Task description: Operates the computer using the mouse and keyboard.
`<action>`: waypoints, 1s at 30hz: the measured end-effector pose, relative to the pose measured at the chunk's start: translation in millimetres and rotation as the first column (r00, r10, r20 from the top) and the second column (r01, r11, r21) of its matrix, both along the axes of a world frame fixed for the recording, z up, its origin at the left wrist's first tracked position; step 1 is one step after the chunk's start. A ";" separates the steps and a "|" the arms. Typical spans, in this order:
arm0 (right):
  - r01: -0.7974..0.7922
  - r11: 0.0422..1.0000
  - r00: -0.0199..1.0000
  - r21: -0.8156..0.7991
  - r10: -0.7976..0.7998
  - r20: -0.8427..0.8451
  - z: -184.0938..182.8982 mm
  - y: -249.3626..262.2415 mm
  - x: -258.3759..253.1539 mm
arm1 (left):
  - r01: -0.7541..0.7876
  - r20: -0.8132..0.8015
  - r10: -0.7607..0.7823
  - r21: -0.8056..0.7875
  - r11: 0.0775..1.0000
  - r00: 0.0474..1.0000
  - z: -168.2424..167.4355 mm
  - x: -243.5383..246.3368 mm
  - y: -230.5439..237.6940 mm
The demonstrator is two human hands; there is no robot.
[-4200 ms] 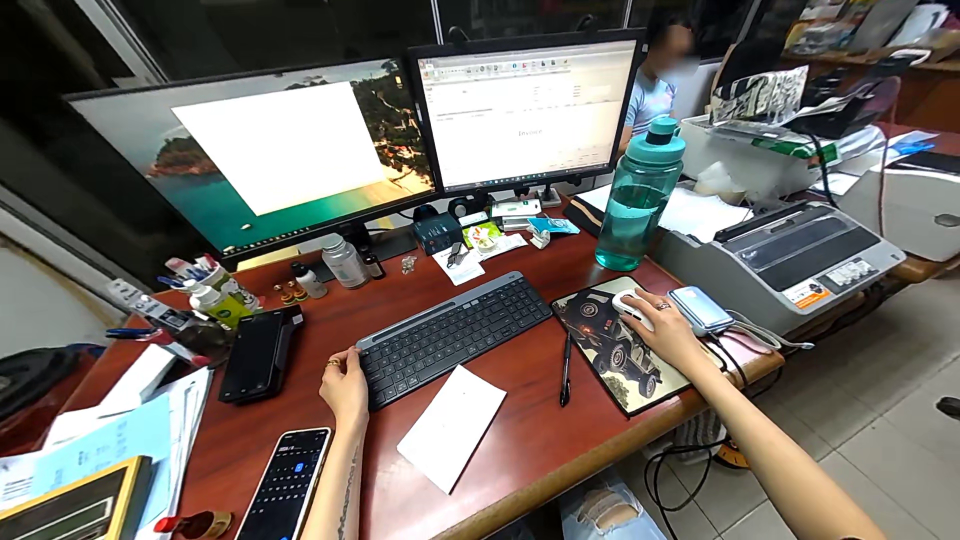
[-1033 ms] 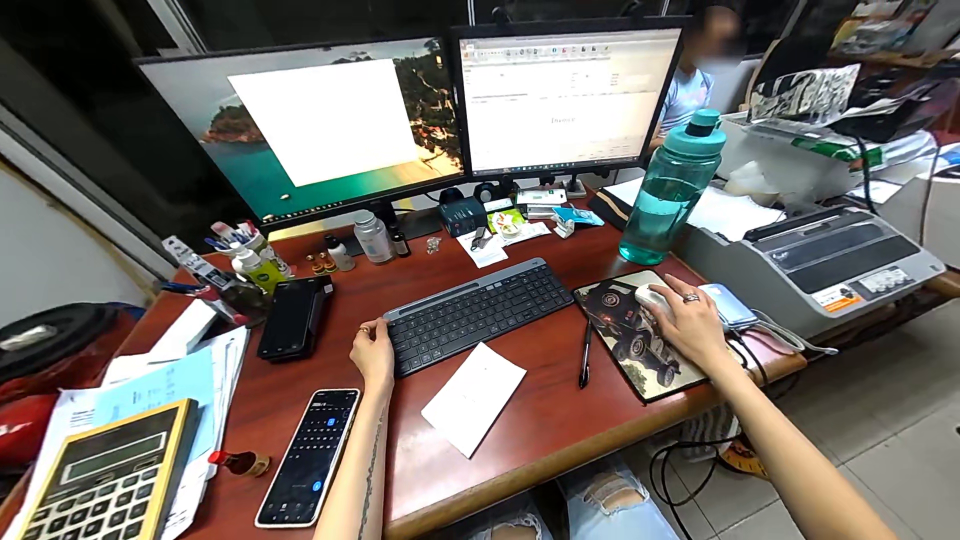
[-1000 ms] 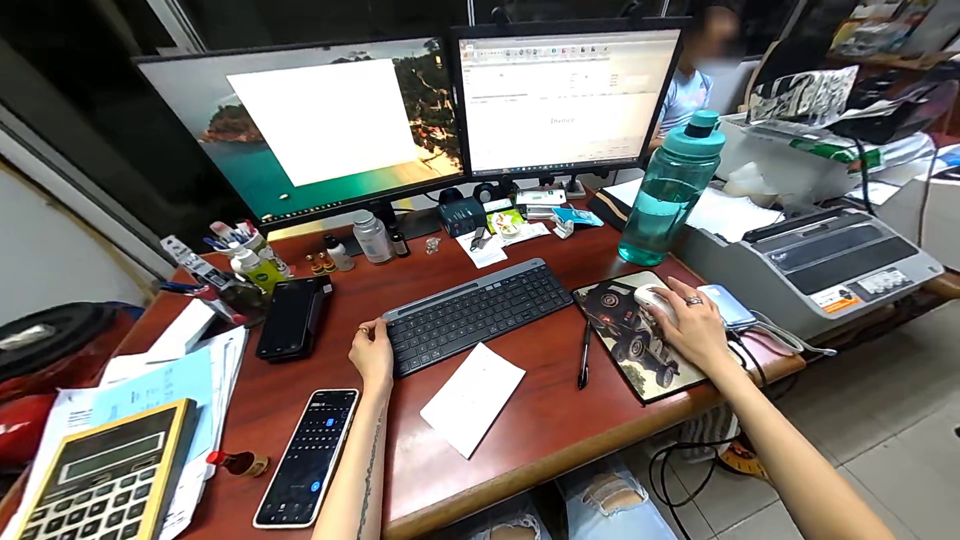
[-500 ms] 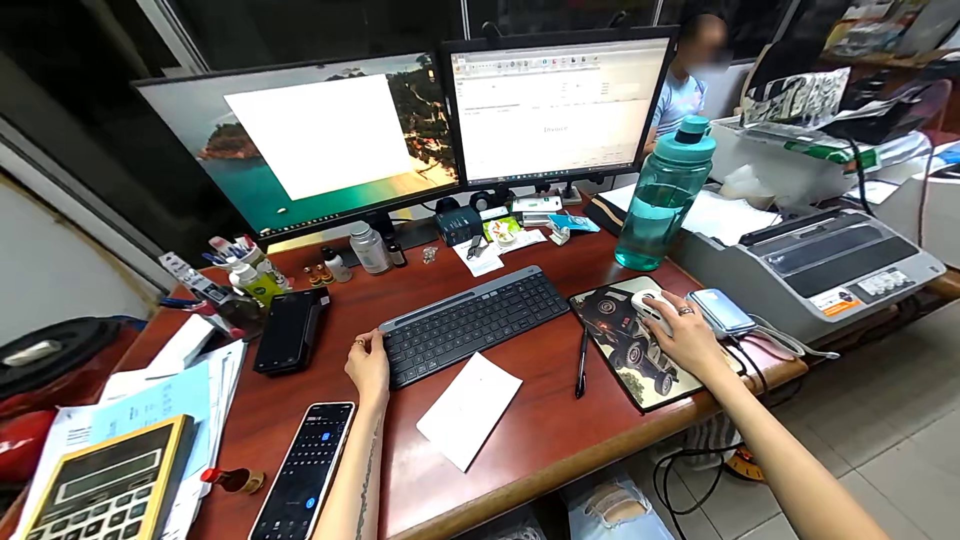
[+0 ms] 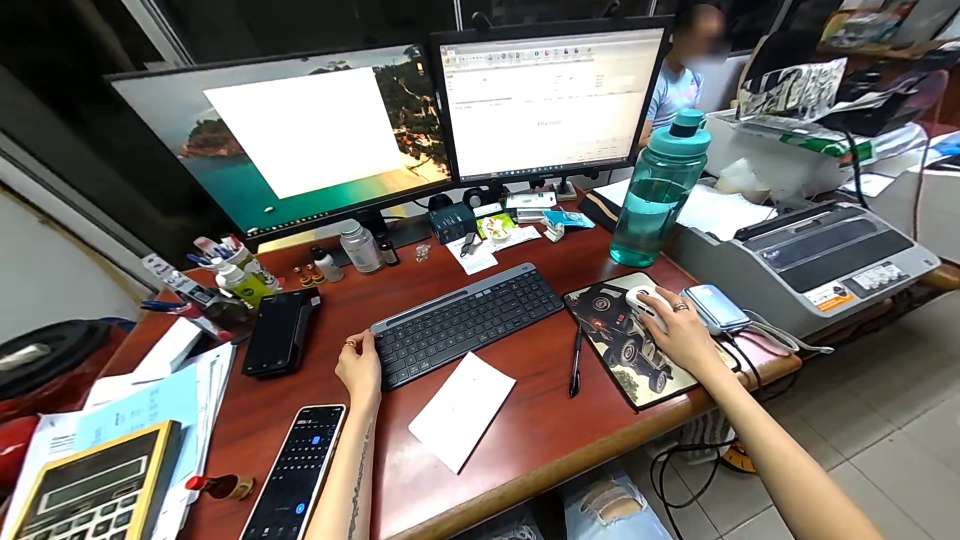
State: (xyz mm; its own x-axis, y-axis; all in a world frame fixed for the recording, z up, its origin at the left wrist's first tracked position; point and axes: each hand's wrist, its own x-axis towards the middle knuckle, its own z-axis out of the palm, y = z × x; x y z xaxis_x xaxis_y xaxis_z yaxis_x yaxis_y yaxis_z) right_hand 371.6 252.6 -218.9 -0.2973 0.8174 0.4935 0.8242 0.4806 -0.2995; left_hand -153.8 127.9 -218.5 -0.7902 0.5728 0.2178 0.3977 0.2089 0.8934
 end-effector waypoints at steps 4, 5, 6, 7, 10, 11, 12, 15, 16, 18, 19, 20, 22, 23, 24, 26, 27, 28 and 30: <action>-0.009 1.000 1.000 0.001 0.009 0.004 -0.3 0.8 0.9 | 0.015 -0.011 -0.015 -0.018 1.000 1.000 3.4 1.9 -1.8; -0.010 1.000 1.000 -0.002 0.010 0.005 -0.4 1.0 1.1 | 0.013 -0.010 -0.013 -0.021 1.000 1.000 3.9 2.3 -1.8; -0.010 1.000 1.000 -0.005 0.010 0.003 -0.5 1.0 0.9 | 0.010 -0.010 -0.010 -0.019 1.000 1.000 3.6 2.3 -1.3; -0.008 1.000 1.000 -0.007 0.008 0.004 -0.5 1.0 0.8 | 0.007 -0.010 -0.007 -0.015 1.000 1.000 2.6 1.9 -0.9; -0.004 1.000 1.000 -0.008 0.004 0.001 -0.2 0.5 0.5 | 0.008 -0.014 -0.008 -0.010 1.000 1.000 2.2 1.6 -1.2; -0.003 1.000 1.000 -0.010 0.003 0.000 -0.3 0.6 0.6 | 0.006 -0.012 -0.006 -0.009 1.000 1.000 2.9 2.2 -1.4; -0.002 1.000 1.000 -0.009 0.002 0.002 -0.7 0.9 0.7 | 0.007 -0.009 -0.007 -0.009 1.000 1.000 3.6 2.7 -1.9; -0.009 1.000 1.000 0.010 0.009 0.007 -2.0 1.3 1.4 | 0.008 -0.006 -0.008 -0.013 1.000 1.000 2.3 2.0 -1.8; -0.011 1.000 1.000 0.014 0.011 0.010 -2.1 1.1 1.6 | 0.008 -0.006 -0.008 -0.011 1.000 1.000 1.8 1.8 -1.6; -0.013 1.000 1.000 0.019 0.012 0.008 -2.5 1.0 1.9 | 0.005 -0.003 -0.005 -0.005 1.000 1.000 1.3 1.5 -1.5; -0.012 1.000 1.000 0.020 0.012 0.004 -2.5 1.0 1.9 | 0.006 -0.003 -0.006 -0.004 1.000 1.000 1.5 1.6 -1.7; -0.012 1.000 1.000 0.018 0.012 0.002 -2.4 0.8 1.9 | 0.007 -0.003 -0.007 -0.004 1.000 1.000 1.9 1.8 -2.0; -0.008 1.000 1.000 0.014 0.008 0.002 -2.4 0.3 1.5 | 0.005 -0.003 -0.005 0.001 1.000 1.000 2.6 2.0 -2.6; -0.005 1.000 1.000 0.013 0.005 0.001 -2.6 0.0 1.2 | 0.007 -0.003 -0.007 0.002 1.000 1.000 2.1 1.5 -2.9; 0.000 1.000 1.000 0.010 0.000 0.003 -3.1 0.0 1.3 | 0.007 -0.006 -0.007 0.004 1.000 1.000 1.5 1.1 -3.1; 0.013 1.000 1.000 0.000 -0.013 0.002 -3.0 -0.2 1.8 | 0.013 -0.002 -0.013 0.004 1.000 1.000 0.9 0.7 -3.1; 0.016 1.000 1.000 0.005 -0.016 0.003 -2.2 -0.9 1.7 | 0.013 -0.001 -0.013 0.003 1.000 1.000 0.8 0.6 -2.7; 0.015 0.999 1.000 0.029 -0.015 0.008 -1.8 -1.7 1.4 | 0.013 -0.003 -0.013 0.002 1.000 1.000 0.8 0.4 -2.2; -0.016 0.990 1.000 0.137 0.014 0.016 -1.6 -3.7 -1.9 | 0.009 -0.003 -0.009 0.002 1.000 1.000 2.4 1.5 -2.4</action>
State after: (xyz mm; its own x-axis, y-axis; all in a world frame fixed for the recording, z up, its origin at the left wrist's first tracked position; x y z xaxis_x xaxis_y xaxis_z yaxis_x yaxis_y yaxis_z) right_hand 369.7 248.9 -220.5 -0.3170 0.7376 0.5962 0.8204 0.5287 -0.2178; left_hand -152.3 125.5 -216.1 -0.7846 0.5793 0.2211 0.4019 0.2035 0.8928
